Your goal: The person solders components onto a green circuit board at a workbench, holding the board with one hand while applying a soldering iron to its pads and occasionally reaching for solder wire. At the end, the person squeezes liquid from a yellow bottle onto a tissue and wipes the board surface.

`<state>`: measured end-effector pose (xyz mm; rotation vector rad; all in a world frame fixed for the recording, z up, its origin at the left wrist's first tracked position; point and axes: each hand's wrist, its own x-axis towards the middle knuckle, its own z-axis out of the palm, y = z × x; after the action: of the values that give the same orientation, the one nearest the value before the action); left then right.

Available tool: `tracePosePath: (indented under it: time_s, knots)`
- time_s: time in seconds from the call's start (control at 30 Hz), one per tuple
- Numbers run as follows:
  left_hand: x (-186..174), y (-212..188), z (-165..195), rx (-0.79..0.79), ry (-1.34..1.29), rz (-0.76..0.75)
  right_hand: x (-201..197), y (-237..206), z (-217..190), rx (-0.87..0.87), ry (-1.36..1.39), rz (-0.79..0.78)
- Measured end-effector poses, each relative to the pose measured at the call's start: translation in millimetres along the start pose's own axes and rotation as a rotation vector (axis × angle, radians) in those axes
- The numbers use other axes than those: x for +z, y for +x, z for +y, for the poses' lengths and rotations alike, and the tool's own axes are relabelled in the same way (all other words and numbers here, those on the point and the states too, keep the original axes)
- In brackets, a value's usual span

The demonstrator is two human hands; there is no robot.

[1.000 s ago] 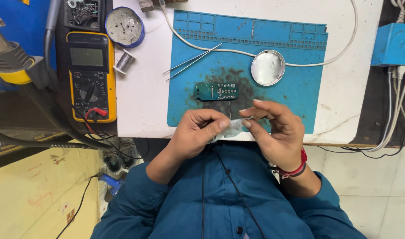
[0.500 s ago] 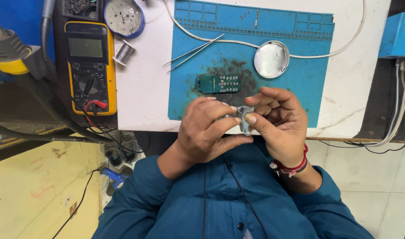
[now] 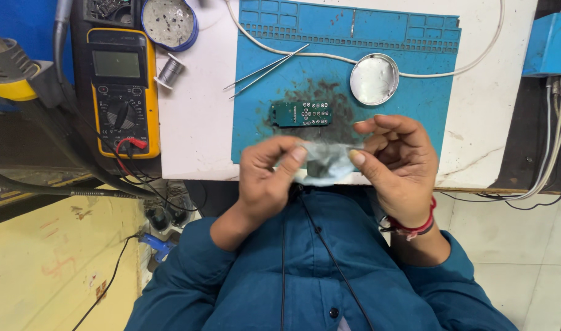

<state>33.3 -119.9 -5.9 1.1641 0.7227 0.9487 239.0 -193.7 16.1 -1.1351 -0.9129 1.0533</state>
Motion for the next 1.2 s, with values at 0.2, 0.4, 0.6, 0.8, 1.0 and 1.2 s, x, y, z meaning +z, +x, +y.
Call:
tracePosePath:
  time_s: [0.2, 0.4, 0.6, 0.8, 1.0, 1.2]
  knots:
    - [2.2, 4.5, 3.3, -0.016, 0.169, 0.016, -1.5, 15.2, -23.8, -0.019, -0.376, -0.273]
    - [3.0, 7.9, 27.7, 0.211, 0.484, -0.223, 3.7, 24.2, -18.5, -0.118, -0.479, -0.525]
    - [-1.2, 13.9, 27.6, 0.084, 0.468, -0.111, -5.7, 12.8, 13.1, 0.421, -0.3, -0.584]
    - [5.4, 21.1, 10.4, 0.217, 0.527, 0.001, -3.7, 5.7, 20.8, 0.265, 0.129, -0.462]
    - [25.6, 36.3, 8.3, 0.801, 0.932, -0.056, 12.4, 2.5, 25.9, 0.334, 0.57, -0.065]
    - [36.0, 64.9, 3.3, 0.797, 0.488, -0.25, -4.9, 7.7, 30.2, 0.18, 0.63, 0.292]
